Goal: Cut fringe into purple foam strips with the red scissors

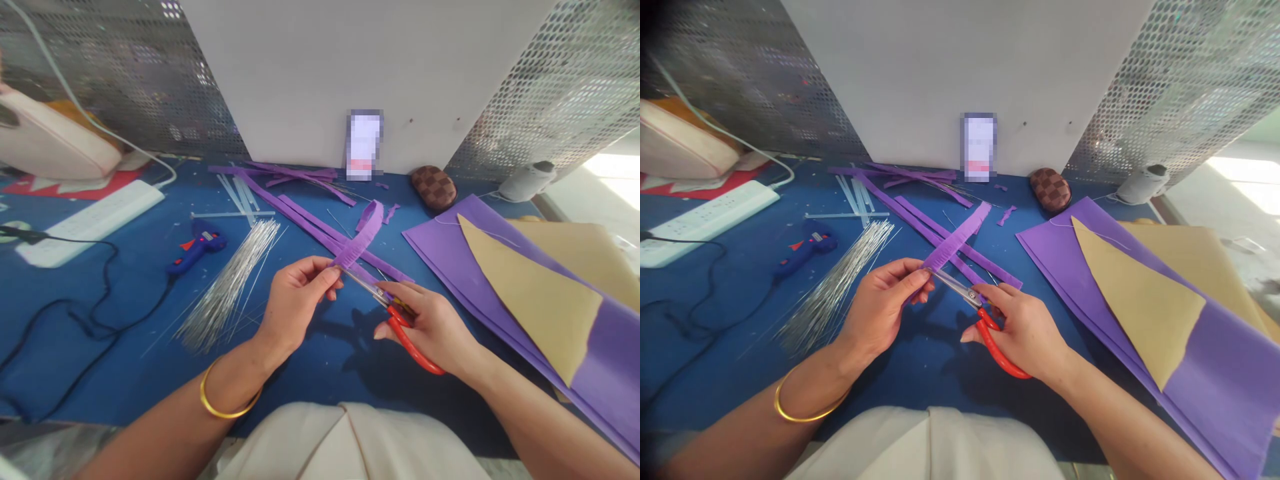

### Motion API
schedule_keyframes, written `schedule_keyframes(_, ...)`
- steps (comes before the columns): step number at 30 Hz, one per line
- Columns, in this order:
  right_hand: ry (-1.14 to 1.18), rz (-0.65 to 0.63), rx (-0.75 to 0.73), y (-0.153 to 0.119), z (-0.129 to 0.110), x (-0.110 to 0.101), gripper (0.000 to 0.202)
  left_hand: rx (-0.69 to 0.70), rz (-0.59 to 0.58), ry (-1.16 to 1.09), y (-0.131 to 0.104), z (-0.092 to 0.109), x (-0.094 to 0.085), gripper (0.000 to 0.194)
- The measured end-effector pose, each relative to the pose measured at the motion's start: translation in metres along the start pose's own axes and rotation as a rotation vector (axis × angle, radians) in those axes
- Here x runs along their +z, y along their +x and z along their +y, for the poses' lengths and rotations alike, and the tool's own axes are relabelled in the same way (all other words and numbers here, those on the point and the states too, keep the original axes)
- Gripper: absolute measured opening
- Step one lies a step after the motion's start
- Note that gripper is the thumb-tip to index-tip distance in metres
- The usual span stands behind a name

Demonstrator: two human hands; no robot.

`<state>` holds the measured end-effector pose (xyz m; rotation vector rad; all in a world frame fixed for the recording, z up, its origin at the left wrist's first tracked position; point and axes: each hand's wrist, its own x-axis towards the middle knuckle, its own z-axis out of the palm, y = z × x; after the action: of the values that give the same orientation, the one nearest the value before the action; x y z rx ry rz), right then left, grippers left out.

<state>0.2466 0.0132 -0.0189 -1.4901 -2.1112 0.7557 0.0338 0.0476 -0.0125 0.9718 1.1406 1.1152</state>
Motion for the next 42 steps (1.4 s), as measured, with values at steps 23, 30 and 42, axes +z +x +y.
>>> schedule_keyframes(23, 0.018, 0.011, -0.042, -0.0015, 0.0002, -0.0014, 0.052, -0.001, -0.016, -0.024, 0.0005, -0.0011, -0.001, 0.013)
schedule_keyframes(30, 0.03, 0.005, -0.047, -0.0015, 0.0001, -0.0019, 0.051, -0.008, -0.024, -0.025, 0.0002, -0.0011, -0.001, 0.013)
schedule_keyframes(42, 0.084, -0.032, 0.005, -0.0002, -0.0008, -0.003, 0.046, -0.009, -0.036, -0.02, 0.001, -0.0013, -0.0026, 0.014)
